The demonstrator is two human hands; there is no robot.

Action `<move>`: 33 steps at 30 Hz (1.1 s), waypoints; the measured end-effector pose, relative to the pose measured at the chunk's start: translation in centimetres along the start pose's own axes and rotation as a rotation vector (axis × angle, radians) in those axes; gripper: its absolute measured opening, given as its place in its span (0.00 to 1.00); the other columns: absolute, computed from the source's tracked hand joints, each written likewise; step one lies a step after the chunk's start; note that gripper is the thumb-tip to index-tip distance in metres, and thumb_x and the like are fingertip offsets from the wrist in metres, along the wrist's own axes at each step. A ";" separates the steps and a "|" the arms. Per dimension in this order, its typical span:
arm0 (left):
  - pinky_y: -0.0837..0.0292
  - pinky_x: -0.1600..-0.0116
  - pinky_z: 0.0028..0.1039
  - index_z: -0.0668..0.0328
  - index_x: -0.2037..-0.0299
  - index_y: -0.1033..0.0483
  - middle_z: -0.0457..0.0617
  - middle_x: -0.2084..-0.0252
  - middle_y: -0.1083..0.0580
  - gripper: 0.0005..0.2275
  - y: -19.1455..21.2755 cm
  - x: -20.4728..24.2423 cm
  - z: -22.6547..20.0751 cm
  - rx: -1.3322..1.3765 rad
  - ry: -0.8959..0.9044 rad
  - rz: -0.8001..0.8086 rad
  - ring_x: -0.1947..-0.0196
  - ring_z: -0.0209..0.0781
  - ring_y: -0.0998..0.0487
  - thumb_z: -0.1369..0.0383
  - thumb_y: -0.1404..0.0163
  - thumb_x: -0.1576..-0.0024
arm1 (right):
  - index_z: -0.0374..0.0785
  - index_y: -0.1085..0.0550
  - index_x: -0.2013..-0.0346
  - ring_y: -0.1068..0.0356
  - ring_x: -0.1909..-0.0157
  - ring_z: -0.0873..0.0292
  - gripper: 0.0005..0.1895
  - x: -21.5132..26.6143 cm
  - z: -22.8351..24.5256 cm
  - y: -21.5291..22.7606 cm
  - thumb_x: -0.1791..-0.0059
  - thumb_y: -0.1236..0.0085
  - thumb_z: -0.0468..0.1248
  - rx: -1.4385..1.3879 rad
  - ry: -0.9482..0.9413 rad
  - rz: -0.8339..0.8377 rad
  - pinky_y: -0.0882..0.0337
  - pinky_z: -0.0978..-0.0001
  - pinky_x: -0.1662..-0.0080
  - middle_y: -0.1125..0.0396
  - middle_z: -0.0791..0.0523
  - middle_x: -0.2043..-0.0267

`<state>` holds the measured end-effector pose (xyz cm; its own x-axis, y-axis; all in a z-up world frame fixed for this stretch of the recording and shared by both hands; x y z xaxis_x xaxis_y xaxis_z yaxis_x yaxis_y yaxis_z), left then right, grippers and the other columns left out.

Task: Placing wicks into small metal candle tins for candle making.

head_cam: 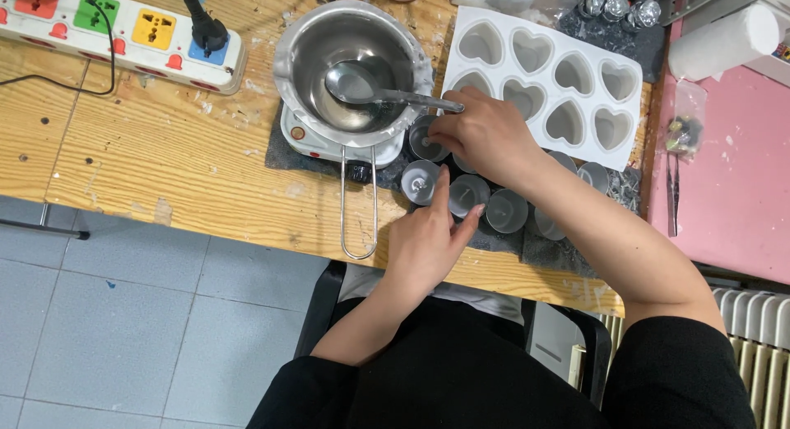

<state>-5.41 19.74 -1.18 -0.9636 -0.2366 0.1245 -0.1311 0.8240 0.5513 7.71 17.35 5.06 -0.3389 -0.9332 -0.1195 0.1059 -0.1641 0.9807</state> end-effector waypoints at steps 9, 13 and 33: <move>0.27 0.78 0.37 0.75 0.29 0.47 0.47 0.82 0.24 0.37 -0.2 -0.1 0.1 0.008 -0.006 0.005 0.83 0.47 0.21 0.50 0.53 0.39 | 0.42 0.19 0.68 0.29 0.53 0.51 0.05 -0.1 -0.4 -1.2 0.54 0.35 0.40 0.005 0.006 0.011 0.28 0.56 0.62 0.28 0.57 0.58; 0.27 0.77 0.37 0.75 0.29 0.48 0.47 0.83 0.24 0.37 -0.2 -0.1 0.0 0.008 0.010 0.031 0.83 0.47 0.20 0.50 0.53 0.39 | 0.42 0.19 0.68 0.29 0.52 0.51 0.05 -0.2 -0.2 -1.0 0.54 0.35 0.39 0.001 0.014 0.006 0.28 0.56 0.62 0.28 0.57 0.58; 0.28 0.78 0.36 0.76 0.29 0.48 0.47 0.84 0.26 0.37 -0.2 -0.1 0.0 0.001 -0.008 0.010 0.85 0.46 0.22 0.51 0.53 0.39 | 0.42 0.19 0.68 0.28 0.55 0.50 0.06 -0.2 -0.3 -1.2 0.55 0.33 0.40 -0.024 0.001 0.012 0.28 0.55 0.62 0.27 0.56 0.63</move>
<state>-5.29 19.59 -1.29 -0.9666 -0.2244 0.1239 -0.1216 0.8267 0.5493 7.89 17.65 3.89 -0.3370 -0.9353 -0.1081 0.1325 -0.1607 0.9781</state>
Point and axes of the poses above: each hand's wrist, its own x-axis away from the middle knuckle, its own y-axis out of the back of the hand, z = x × y, the point moved 6 cm from there along -x, towards the middle knuckle
